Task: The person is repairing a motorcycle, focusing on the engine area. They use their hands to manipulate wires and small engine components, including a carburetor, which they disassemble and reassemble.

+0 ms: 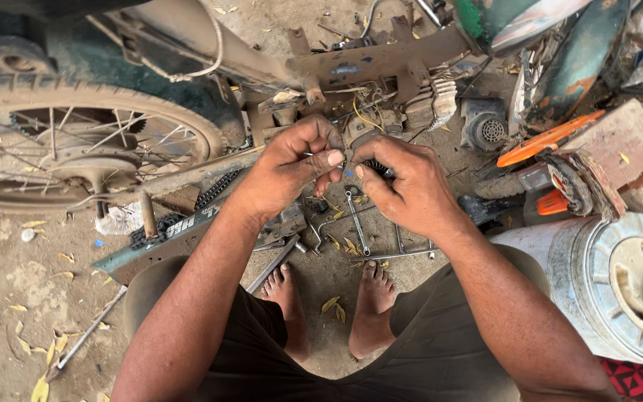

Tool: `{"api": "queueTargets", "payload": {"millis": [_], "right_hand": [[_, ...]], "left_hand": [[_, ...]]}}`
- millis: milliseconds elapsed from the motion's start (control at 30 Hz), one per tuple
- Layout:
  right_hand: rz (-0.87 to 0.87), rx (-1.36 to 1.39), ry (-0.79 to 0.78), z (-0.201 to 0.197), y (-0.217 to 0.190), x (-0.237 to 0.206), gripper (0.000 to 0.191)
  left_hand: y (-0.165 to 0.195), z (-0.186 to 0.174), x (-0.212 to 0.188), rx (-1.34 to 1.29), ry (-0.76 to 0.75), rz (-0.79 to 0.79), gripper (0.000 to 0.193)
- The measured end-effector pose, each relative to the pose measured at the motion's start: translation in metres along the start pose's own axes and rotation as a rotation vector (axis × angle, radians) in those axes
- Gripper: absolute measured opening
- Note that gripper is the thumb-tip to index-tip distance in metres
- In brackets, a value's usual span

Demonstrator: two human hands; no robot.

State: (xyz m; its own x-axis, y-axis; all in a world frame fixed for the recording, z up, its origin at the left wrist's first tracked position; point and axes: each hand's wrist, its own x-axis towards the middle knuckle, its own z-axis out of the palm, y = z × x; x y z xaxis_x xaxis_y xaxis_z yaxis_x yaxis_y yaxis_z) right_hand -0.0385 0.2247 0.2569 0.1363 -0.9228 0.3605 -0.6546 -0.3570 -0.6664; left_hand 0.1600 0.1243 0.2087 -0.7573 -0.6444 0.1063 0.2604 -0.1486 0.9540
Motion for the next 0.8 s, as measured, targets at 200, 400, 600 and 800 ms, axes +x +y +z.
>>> {"api": "queueTargets", "payload": {"millis": [200, 400, 600, 800], "right_hand": [[-0.040, -0.033, 0.052, 0.000, 0.014, -0.006, 0.008], [-0.053, -0.046, 0.059, 0.000, 0.019, -0.009, 0.010], [-0.057, 0.090, 0.013, -0.001, 0.023, -0.010, 0.008], [-0.052, 0.136, 0.005, -0.001, 0.028, -0.012, 0.010]], "left_hand": [[-0.006, 0.004, 0.003, -0.175, -0.099, -0.061, 0.013], [-0.007, 0.007, 0.005, -0.111, -0.100, -0.064, 0.013], [-0.007, 0.005, 0.003, -0.232, -0.112, -0.131, 0.015], [-0.009, 0.011, 0.001, -0.336, -0.082, -0.131, 0.014]]}}
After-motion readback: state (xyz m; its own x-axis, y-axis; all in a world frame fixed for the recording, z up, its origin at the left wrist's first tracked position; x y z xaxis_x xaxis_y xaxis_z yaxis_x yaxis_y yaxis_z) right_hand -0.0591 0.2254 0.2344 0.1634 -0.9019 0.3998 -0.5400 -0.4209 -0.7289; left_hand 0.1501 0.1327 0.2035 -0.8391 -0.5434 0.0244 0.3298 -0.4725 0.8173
